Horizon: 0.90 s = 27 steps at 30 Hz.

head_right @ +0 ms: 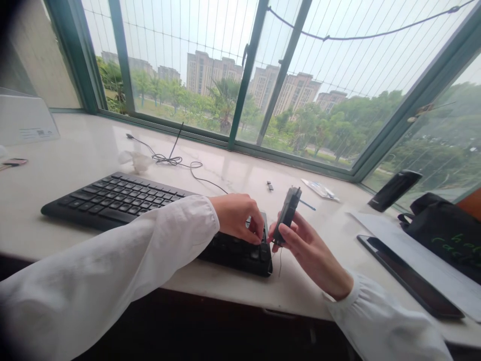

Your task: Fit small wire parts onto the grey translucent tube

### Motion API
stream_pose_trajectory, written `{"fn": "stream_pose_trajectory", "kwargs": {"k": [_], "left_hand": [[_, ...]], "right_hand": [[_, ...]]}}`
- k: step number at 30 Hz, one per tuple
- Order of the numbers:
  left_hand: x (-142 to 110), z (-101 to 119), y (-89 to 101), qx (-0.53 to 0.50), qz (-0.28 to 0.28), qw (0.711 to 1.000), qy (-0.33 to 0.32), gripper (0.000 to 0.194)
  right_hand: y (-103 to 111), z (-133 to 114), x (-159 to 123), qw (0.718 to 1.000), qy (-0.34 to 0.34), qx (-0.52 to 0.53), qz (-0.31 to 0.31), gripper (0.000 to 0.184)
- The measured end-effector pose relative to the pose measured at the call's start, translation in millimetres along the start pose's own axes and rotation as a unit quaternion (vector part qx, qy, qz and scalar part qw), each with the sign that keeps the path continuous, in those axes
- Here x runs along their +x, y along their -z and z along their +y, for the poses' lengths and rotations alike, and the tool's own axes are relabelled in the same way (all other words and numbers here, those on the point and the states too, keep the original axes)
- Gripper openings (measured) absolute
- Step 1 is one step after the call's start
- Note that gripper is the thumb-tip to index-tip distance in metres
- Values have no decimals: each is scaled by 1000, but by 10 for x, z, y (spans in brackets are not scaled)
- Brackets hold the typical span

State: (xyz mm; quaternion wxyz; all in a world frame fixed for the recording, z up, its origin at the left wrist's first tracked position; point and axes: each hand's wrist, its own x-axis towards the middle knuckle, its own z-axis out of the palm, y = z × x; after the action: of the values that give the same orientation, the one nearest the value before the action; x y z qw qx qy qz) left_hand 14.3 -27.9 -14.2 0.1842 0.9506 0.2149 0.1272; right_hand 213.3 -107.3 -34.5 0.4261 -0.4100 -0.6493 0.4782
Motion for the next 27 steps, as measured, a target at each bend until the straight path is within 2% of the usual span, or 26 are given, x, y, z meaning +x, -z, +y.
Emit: {"fn": "stream_pose_trajectory", "kwargs": {"k": [5, 8, 13, 16, 22, 27], "left_hand": [[-9, -16, 14, 9, -8, 1000, -7, 19], [-37, 28, 27, 23, -31, 999, 6, 21], [-86, 195, 23, 71, -52, 995, 46, 56], [-94, 275, 12, 126, -65, 989, 48, 65], [-95, 270, 17, 147, -52, 988, 23, 60], [-92, 241, -19, 175, -5, 984, -3, 46]], "right_hand": [[-53, 61, -9, 998, 28, -48, 43, 25], [-87, 90, -4, 996, 41, -49, 65, 24], [-127, 114, 7, 988, 87, -97, 82, 24], [-91, 156, 14, 980, 139, -124, 69, 24], [36, 233, 15, 973, 175, -149, 30, 28], [62, 251, -8, 958, 202, -198, 41, 17]]}}
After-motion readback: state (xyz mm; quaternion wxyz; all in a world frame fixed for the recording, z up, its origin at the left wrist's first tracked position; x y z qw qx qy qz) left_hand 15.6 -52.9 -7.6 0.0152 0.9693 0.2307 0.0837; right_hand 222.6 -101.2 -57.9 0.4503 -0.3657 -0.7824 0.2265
